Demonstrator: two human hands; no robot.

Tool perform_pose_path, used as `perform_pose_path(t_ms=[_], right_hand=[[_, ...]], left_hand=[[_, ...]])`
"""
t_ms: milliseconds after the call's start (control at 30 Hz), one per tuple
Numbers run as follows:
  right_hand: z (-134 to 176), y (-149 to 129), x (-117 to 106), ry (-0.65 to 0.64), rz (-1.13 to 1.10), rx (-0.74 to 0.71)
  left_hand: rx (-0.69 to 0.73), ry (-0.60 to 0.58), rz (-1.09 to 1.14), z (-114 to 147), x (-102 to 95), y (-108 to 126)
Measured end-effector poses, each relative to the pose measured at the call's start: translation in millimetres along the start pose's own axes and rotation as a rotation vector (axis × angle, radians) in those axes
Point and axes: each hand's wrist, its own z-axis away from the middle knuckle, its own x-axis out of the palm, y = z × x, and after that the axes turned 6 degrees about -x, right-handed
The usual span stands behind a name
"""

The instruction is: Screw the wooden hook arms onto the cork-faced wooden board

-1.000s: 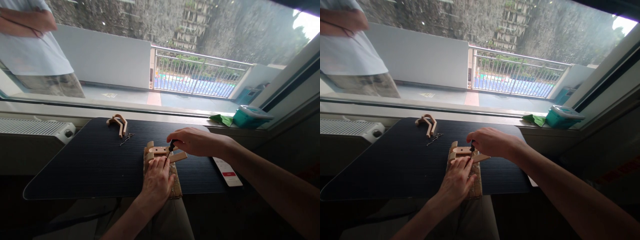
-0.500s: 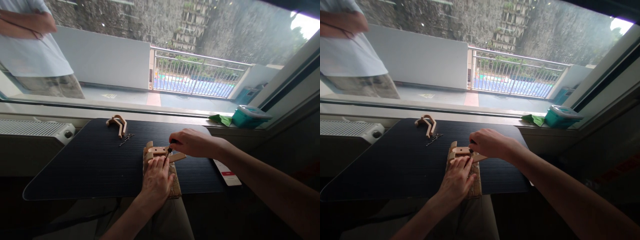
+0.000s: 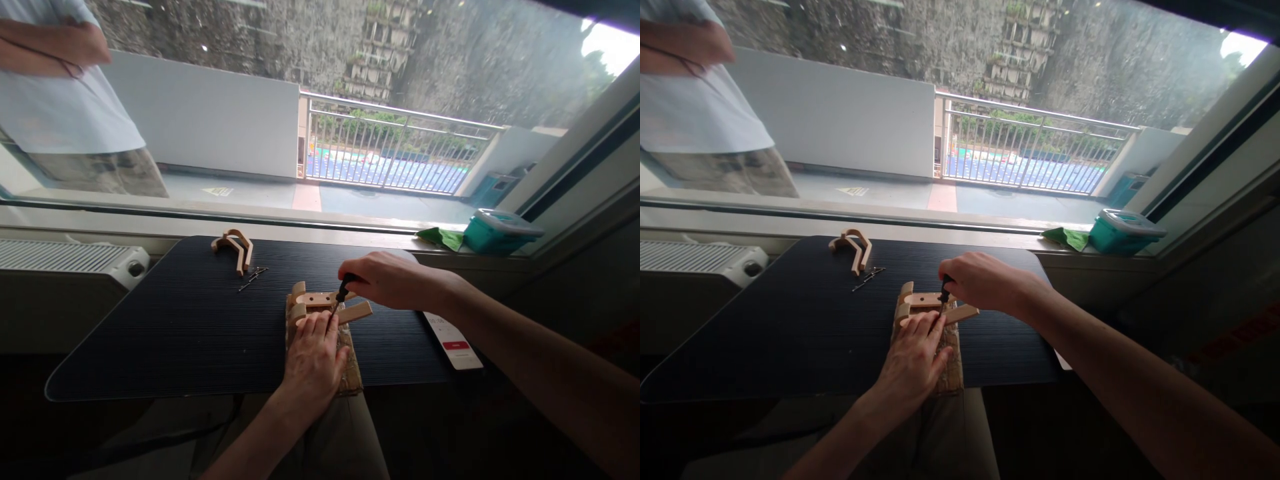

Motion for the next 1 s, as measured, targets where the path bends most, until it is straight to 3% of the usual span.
perform_pose_path(t_ms=[133, 367, 733, 1000], right_hand=[[-1.1, -1.5, 0.0, -0.006, 0.052, 0.036], [-0.8, 3.7, 3.0, 0.025, 0.003, -0.072], [-1.1, -4.3, -3.3, -0.006, 0.063, 0.013], [-0.5, 5.6, -2.0, 0.030, -0.034, -0.103]], left_hand=[[-0.003, -0.005, -0.011, 0.0, -1.0, 0.4], [-0.026, -0.024, -0.012, 0.4, -2.5, 2.0], [-0.021, -0.031, -0.017, 0.4, -2.4, 1.7], [-0.024, -0.054, -0.030, -0.1, -1.9, 1.5]])
